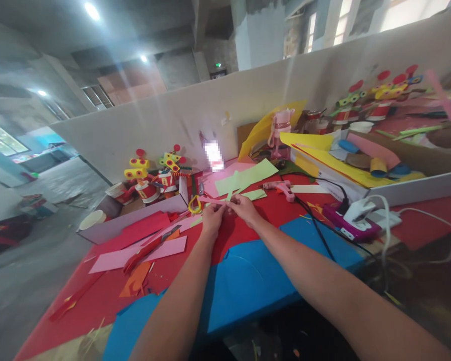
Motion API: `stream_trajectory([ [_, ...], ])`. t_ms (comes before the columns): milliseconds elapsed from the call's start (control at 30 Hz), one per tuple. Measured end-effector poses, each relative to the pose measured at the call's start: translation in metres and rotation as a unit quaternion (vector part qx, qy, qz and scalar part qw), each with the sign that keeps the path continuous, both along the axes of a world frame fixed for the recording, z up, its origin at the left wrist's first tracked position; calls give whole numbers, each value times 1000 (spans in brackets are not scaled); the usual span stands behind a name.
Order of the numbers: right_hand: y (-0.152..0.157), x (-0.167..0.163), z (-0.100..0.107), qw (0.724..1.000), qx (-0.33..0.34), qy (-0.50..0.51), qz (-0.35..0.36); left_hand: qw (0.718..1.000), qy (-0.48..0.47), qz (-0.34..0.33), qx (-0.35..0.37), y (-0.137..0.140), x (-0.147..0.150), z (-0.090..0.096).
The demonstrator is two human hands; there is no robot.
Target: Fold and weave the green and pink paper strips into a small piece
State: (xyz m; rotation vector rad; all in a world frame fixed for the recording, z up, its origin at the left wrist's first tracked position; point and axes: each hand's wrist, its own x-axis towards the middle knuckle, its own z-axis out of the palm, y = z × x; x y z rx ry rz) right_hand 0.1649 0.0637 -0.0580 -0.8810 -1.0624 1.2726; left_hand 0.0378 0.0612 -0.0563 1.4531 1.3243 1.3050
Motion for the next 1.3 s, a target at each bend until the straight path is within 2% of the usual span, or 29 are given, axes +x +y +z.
stream_trajectory([
  [333,2,-1,-6,1000,7,-7,5,999,-35,-15,-16,1,0,-3],
  [533,1,-2,-9,999,38,4,-6,1000,-21,3,7,-4,1,2],
  [700,0,-1,-10,998,60,-25,-23,999,-31,25,11,-10,1,6],
  [800,-1,0,-10,998,48,-18,-22,999,-27,38,11,-9,0,6],
  [967,-6,6,-8,999,28,-22,2,1000,1,4,23,-5,-1,5],
  [1100,-8,9,-4,1000,8,-7,26,999,22,2,30,-6,-2,4],
  [1300,-6,9,-2,1000,10,-11,11,998,-59,-21,2,-10,1,6],
])
